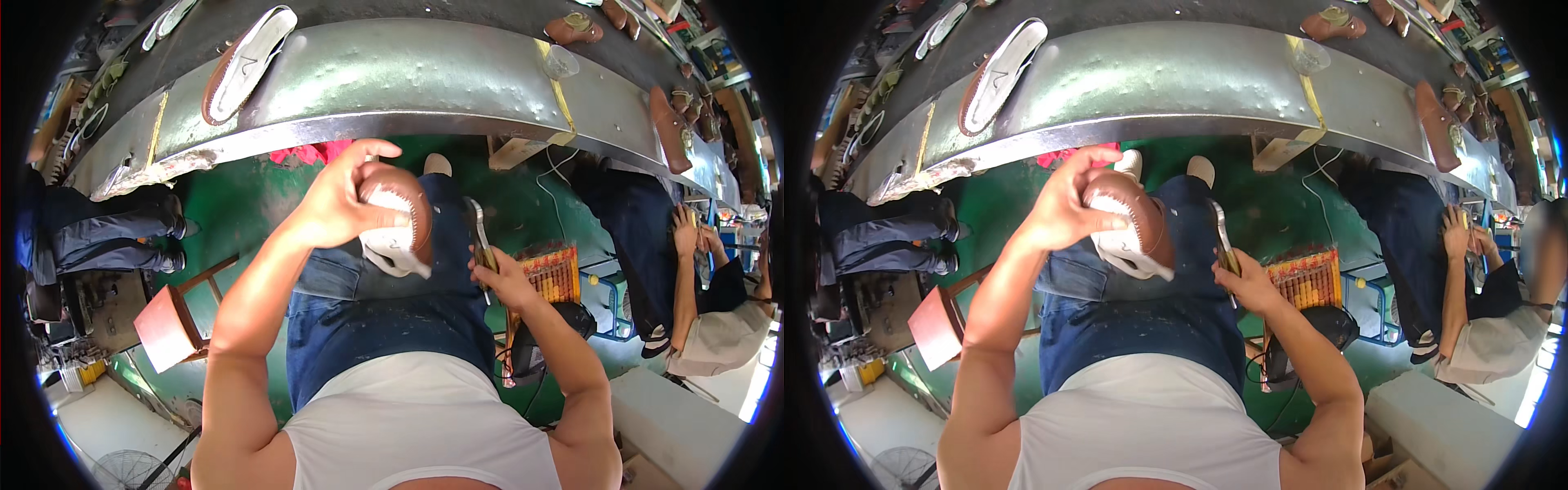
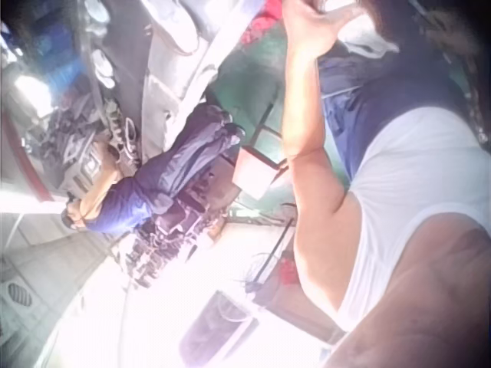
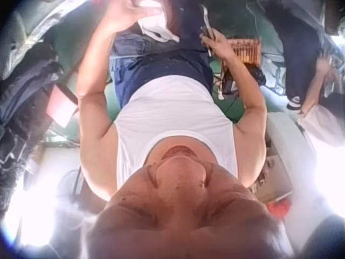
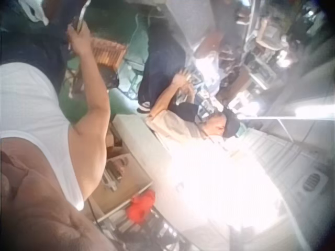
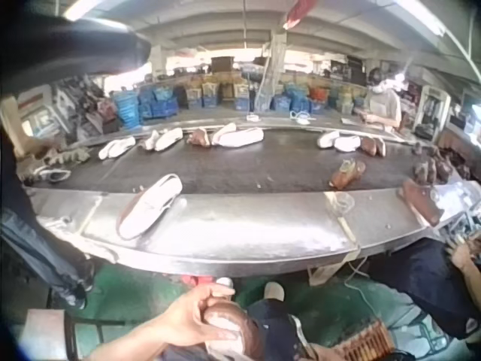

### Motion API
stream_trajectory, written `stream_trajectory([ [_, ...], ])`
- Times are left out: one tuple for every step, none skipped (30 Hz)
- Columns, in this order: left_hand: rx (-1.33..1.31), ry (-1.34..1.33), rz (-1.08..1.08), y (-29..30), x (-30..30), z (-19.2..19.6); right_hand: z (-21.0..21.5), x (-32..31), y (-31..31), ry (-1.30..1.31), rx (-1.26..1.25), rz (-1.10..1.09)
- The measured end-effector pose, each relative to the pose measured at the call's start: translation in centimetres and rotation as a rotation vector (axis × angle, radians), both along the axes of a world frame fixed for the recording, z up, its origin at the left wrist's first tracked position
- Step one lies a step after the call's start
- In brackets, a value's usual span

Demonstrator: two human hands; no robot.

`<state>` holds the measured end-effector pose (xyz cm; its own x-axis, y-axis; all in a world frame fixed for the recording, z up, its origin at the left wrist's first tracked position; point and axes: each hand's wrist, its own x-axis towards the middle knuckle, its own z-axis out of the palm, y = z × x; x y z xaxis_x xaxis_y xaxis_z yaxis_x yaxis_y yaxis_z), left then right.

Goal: Manually scraping and preparing the bottom edges of shoes picked from a conveyor belt using a handheld tool.

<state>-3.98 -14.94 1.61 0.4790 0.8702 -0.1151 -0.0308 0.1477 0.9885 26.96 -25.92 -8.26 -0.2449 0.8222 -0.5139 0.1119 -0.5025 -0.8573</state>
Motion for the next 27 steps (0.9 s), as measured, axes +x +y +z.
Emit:
stream_trajectory([
  [0.079, -0.069, 0.012, 1.0, 0.5, -1.4, -0.1, 0.1, -0.2, -0.001, 0.006, 0.002],
  [0.021, -0.039, 0.005, 1.9, 0.7, -2.5, -0.3, 0.3, -0.4, 0.003, -0.03, 0.053],
  [-0.041, -0.01, -0.007, 2.9, 1.2, -3.3, -0.8, 0.5, -0.6, 0.007, -0.068, 0.098],
  [-0.025, 0.097, 0.001, 3.4, 1.7, -3.8, -1.0, 0.4, -0.8, -0.052, -0.049, 0.167],
  [-0.011, 0.205, 0.01, 3.8, 2.4, -4.5, -1.1, 0.3, -0.9, -0.052, -0.048, 0.17],
  [-0.145, 0.365, 0.01, 4.2, 3.4, -5.9, -1.2, 0.2, -1.1, -0.104, -0.022, 0.174],
  [-0.3, 0.406, 0.024, 4.0, 4.3, -7.8, -1.2, -0.1, -1.4, -0.153, 0.004, 0.179],
  [-0.311, 0.39, -0.012, 2.9, 4.1, -10.7, -0.6, -0.5, -1.3, -0.152, 0.002, 0.185],
  [-0.319, 0.374, -0.052, 1.2, 4.0, -13.2, 0.7, -0.9, -1.2, -0.238, 0.039, 0.223],
  [-0.151, 0.394, -0.01, -1.4, 3.8, -14.3, 1.7, -0.9, -0.9, -0.326, 0.076, 0.253],
  [0.02, 0.413, 0.033, -4.1, 3.2, -14.7, 2.0, -0.9, -0.5, -0.323, 0.078, 0.244],
  [0.071, 0.545, 0.04, -5.6, 2.0, -14.2, 2.2, -0.8, -0.4, -0.325, 0.171, 0.333],
  [0.115, 0.679, 0.05, -7.1, 1.2, -13.1, 3.4, -1.3, -0.3, -0.323, 0.259, 0.428],
  [0.107, 0.681, 0.04, -7.9, 1.2, -12.1, 4.9, -1.6, 0.2, -0.357, 0.194, 0.52],
  [0.059, 0.685, 0.098, -8.1, 1.3, -10.8, 4.6, -1.8, 0.3, -0.357, 0.191, 0.52],
  [0.013, 0.687, 0.156, -8.4, 1.5, -10.2, 4.0, -1.9, 0.3, -0.367, 0.263, 0.535],
  [0.012, 0.685, 0.156, -8.6, 1.7, -10.2, 3.3, -2.0, 0.3, -0.378, 0.336, 0.549],
  [0.121, 0.697, 0.181, -8.7, 1.9, -10.3, 3.1, -2.5, 0.6, -0.377, 0.488, 0.54],
  [0.232, 0.708, 0.205, -8.8, 2.2, -10.3, 3.2, -2.6, 1.0, -0.379, 0.489, 0.543],
  [0.232, 0.705, 0.208, -8.9, 2.5, -10.4, 3.4, -2.5, 1.8, -0.422, 0.402, 0.625],
  [0.305, 0.71, 0.222, -9.1, 2.8, -10.4, 4.3, -2.8, 2.7, -0.463, 0.309, 0.703],
  [0.38, 0.714, 0.237, -9.2, 3.1, -10.4, 5.6, -3.1, 4.0, -0.465, 0.307, 0.7],
  [0.382, 0.712, 0.231, -9.2, 3.4, -10.1, 7.1, -3.5, 5.4, -0.452, 0.033, 0.76],
  [0.378, 0.723, 0.222, -9.3, 3.7, -9.6, 7.8, -3.6, 6.4, -0.43, -0.246, 0.812],
  [0.376, 0.732, 0.216, -9.2, 3.9, -9.1, 7.5, -3.3, 7.1, -0.431, -0.164, 0.835],
  [0.178, 0.842, 0.096, -8.6, 3.2, -9.0, 7.3, -3.2, 7.8, -0.51, -0.108, 0.926],
  [0.177, 0.843, 0.101, -8.2, 3.1, -11.0, 7.1, -3.6, 8.3, -0.589, -0.047, 1.026],
])
